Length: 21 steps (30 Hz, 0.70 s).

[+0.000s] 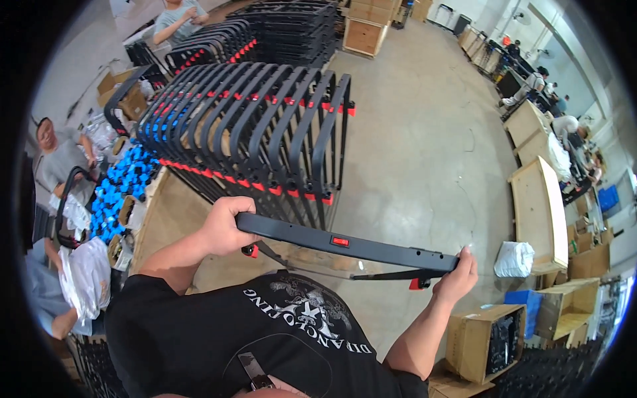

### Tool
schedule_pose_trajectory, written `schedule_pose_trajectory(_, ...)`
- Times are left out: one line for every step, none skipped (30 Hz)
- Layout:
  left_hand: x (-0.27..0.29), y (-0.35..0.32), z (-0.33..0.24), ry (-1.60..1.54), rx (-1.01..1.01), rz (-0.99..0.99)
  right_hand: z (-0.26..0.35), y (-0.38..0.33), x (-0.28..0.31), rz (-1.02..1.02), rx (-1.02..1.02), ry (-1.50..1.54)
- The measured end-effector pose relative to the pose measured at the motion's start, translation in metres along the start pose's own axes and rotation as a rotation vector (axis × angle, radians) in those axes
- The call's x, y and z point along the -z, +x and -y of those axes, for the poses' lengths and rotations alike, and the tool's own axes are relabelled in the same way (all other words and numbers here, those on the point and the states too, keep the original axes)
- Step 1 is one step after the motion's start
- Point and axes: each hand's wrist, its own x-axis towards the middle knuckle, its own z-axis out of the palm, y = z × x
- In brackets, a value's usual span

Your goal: Attaching red plastic end caps to metal furniture frames using a small mallet.

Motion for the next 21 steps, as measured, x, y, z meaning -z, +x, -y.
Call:
schedule_pose_trajectory(0.000, 0.010, 0.006, -0.015, -0.010, -0.002, 0.008, 0.012, -0.009, -0.008, 0.012, -0.018)
schedule_pose_trajectory(-0.002, 0.019, 0.015, -0.035, -0.013, 0.003, 0.015, 0.024, -0.019, 0.012, 0.039, -0.006)
schedule_pose_trajectory(-0.007, 0.026, 0.027, -0.059, -0.029, -0.007, 0.020, 0.034, -0.028, 0.036, 0.065, 0.007)
schedule_pose_trajectory(-0.007, 0.035, 0.038, -0.077, -0.045, -0.022, 0.025, 0.043, -0.039, 0.038, 0.075, -0.003)
schedule_pose_trajectory(-0.008, 0.043, 0.048, -0.133, -0.015, -0.019, 0.030, 0.053, -0.051, 0.080, 0.094, -0.007)
schedule_pose_trajectory(-0.007, 0.049, 0.058, -0.145, -0.020, -0.024, 0.035, 0.061, -0.065, 0.124, 0.112, -0.008)
schedule_pose_trajectory(-0.007, 0.056, 0.068, -0.102, -0.036, -0.059, 0.042, 0.063, -0.090, 0.086, 0.115, 0.011)
schedule_pose_trajectory(-0.007, 0.061, 0.076, -0.063, -0.049, -0.102, 0.046, 0.069, -0.107, 0.095, 0.130, 0.012)
schedule_pose_trajectory(-0.007, 0.065, 0.084, -0.083, -0.036, -0.129, 0.049, 0.077, -0.122, 0.154, 0.148, -0.048)
schedule_pose_trajectory(-0.006, 0.067, 0.091, -0.081, -0.014, -0.146, 0.049, 0.083, -0.135, 0.213, 0.162, -0.106)
schedule_pose_trajectory(-0.005, 0.068, 0.094, -0.088, 0.025, -0.162, 0.047, 0.093, -0.144, 0.272, 0.130, -0.132)
schedule_pose_trajectory(-0.005, 0.070, 0.094, -0.094, 0.067, -0.181, 0.048, 0.102, -0.160, 0.293, 0.141, -0.124)
schedule_pose_trajectory(-0.007, 0.075, 0.097, -0.103, 0.079, -0.199, 0.046, 0.110, -0.175, 0.329, 0.141, -0.172)
schedule_pose_trajectory(-0.007, 0.082, 0.098, -0.101, 0.093, -0.211, 0.041, 0.121, -0.191, 0.370, 0.139, -0.222)
schedule_pose_trajectory(-0.008, 0.090, 0.097, -0.123, 0.146, -0.236, 0.033, 0.136, -0.208, 0.415, 0.158, -0.237)
schedule_pose_trajectory(-0.011, 0.091, 0.097, -0.155, 0.205, -0.258, 0.027, 0.147, -0.224, 0.439, 0.149, -0.247)
schedule_pose_trajectory(-0.016, 0.094, 0.097, -0.133, 0.240, -0.287, 0.020, 0.160, -0.240, 0.494, 0.197, -0.287)
schedule_pose_trajectory(-0.020, 0.099, 0.092, -0.094, 0.232, -0.346, 0.014, 0.174, -0.258, 0.555, 0.243, -0.326)
schedule_pose_trajectory(-0.026, 0.104, 0.086, -0.100, 0.268, -0.379, 0.008, 0.188, -0.275, 0.606, 0.273, -0.344)
schedule_pose_trajectory(-0.034, 0.108, 0.077, -0.102, 0.313, -0.413, 0.003, 0.204, -0.292, 0.664, 0.296, -0.360)
schedule_pose_trajectory(-0.046, 0.115, 0.069, -0.114, 0.364, -0.461, -0.008, 0.222, -0.308, 0.721, 0.271, -0.375)
